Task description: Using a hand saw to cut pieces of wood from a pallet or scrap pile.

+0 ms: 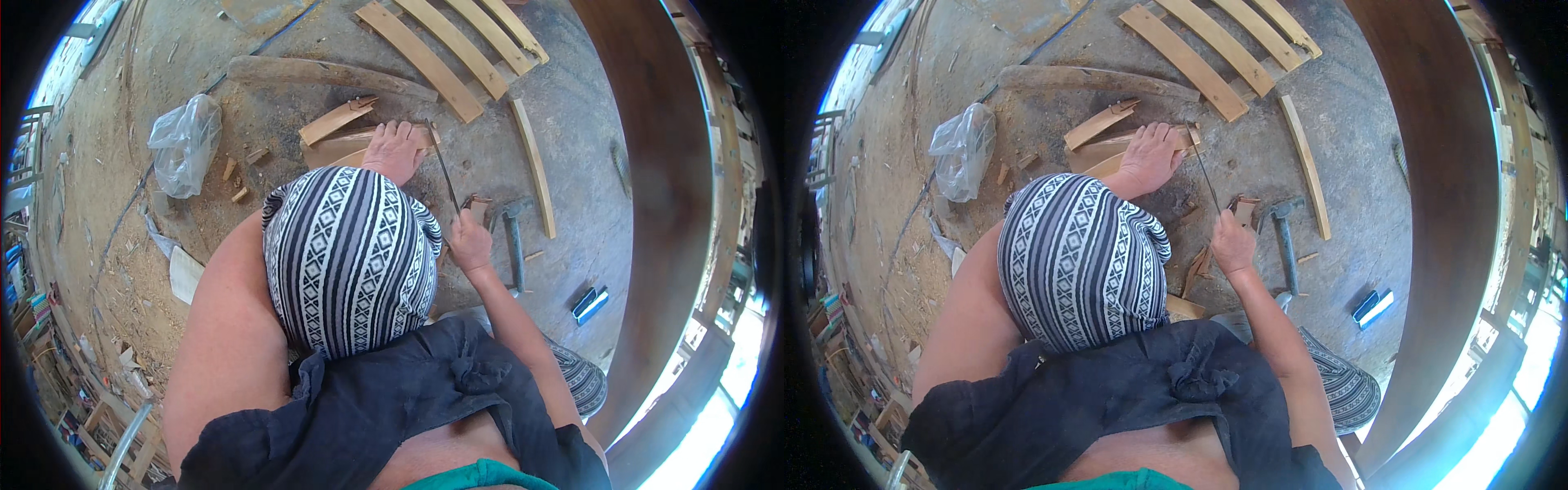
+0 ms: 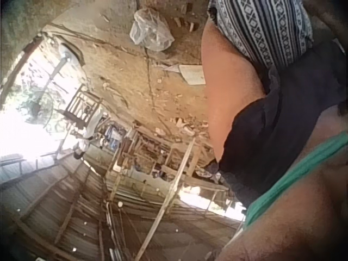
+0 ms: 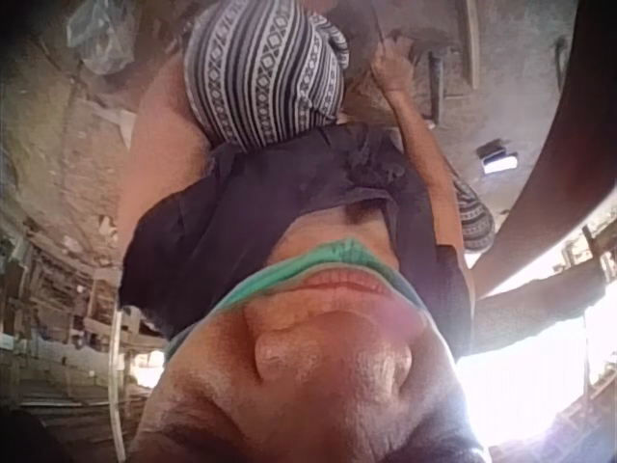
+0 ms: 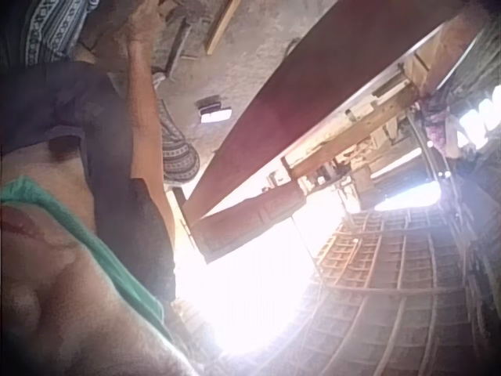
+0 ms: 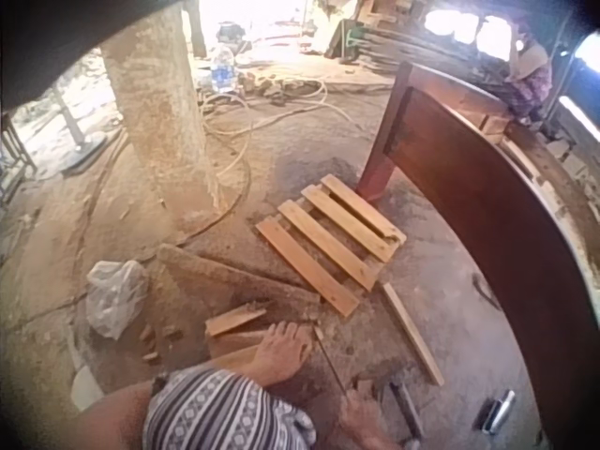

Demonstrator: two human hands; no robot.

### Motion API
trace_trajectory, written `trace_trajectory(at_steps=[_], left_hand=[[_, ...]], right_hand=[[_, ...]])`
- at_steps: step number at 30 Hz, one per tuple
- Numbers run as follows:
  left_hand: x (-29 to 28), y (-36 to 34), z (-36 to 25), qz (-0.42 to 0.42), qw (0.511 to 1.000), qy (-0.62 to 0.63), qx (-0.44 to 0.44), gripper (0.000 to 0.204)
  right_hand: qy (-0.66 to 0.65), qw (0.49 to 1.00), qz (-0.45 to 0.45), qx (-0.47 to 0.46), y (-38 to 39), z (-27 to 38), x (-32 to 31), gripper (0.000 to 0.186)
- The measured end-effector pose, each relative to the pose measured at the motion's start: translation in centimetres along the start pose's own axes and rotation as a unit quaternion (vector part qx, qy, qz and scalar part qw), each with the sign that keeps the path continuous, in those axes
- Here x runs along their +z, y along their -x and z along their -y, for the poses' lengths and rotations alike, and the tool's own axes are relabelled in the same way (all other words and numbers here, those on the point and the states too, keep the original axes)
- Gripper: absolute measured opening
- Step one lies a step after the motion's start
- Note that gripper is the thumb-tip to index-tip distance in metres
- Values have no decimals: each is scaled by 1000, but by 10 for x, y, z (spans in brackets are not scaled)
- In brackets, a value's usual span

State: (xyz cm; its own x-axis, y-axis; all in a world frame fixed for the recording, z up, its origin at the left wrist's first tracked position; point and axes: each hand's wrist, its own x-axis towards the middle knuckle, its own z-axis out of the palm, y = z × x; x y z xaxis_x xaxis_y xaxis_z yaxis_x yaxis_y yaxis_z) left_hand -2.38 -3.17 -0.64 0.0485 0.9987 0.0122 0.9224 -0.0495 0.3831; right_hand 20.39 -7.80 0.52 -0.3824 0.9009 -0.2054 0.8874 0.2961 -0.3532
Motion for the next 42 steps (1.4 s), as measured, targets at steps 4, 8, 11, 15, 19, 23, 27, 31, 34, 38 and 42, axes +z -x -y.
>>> trace_trajectory(at_steps=[4,8,11,15,19,23,27,31,34,38,42], left_hand=[[1,-1,0,-1,1000,-2,9,28],[-3,-1,1,6,1000,0,4,29],[-2,1,0,3,1000,9,3,29],[-1,0,1,6,1000,10,4,28],[-1,0,0,-20,1000,-3,10,28],[-4,0,0,20,1000,-2,5,28],[-3,-1,1,10,1000,-3,4,28],[-2,0,0,8,1000,-4,10,28],[-2,-1,1,4,1000,6,10,28],[-2,0,1,1,1000,-5,9,27],[-2,0,0,-5,1000,2,6,29]], right_hand=[[-5,999,-44,-28,-36,11,6,9],[10,999,-45,-24,-51,13,12,10],[-6,999,-40,-31,-19,3,7,11],[-2,999,21,34,-5,-2,5,12],[-5,1000,-25,-14,-40,7,10,13],[-11,999,-34,-28,-39,8,10,13],[-8,999,28,27,-1,0,4,13],[-31,999,-9,14,-22,14,1,13],[-13,1000,-3,9,-74,39,-11,15],[-200,973,-113,-27,-102,49,-52,19],[-317,934,-162,-17,-75,24,-81,21]])
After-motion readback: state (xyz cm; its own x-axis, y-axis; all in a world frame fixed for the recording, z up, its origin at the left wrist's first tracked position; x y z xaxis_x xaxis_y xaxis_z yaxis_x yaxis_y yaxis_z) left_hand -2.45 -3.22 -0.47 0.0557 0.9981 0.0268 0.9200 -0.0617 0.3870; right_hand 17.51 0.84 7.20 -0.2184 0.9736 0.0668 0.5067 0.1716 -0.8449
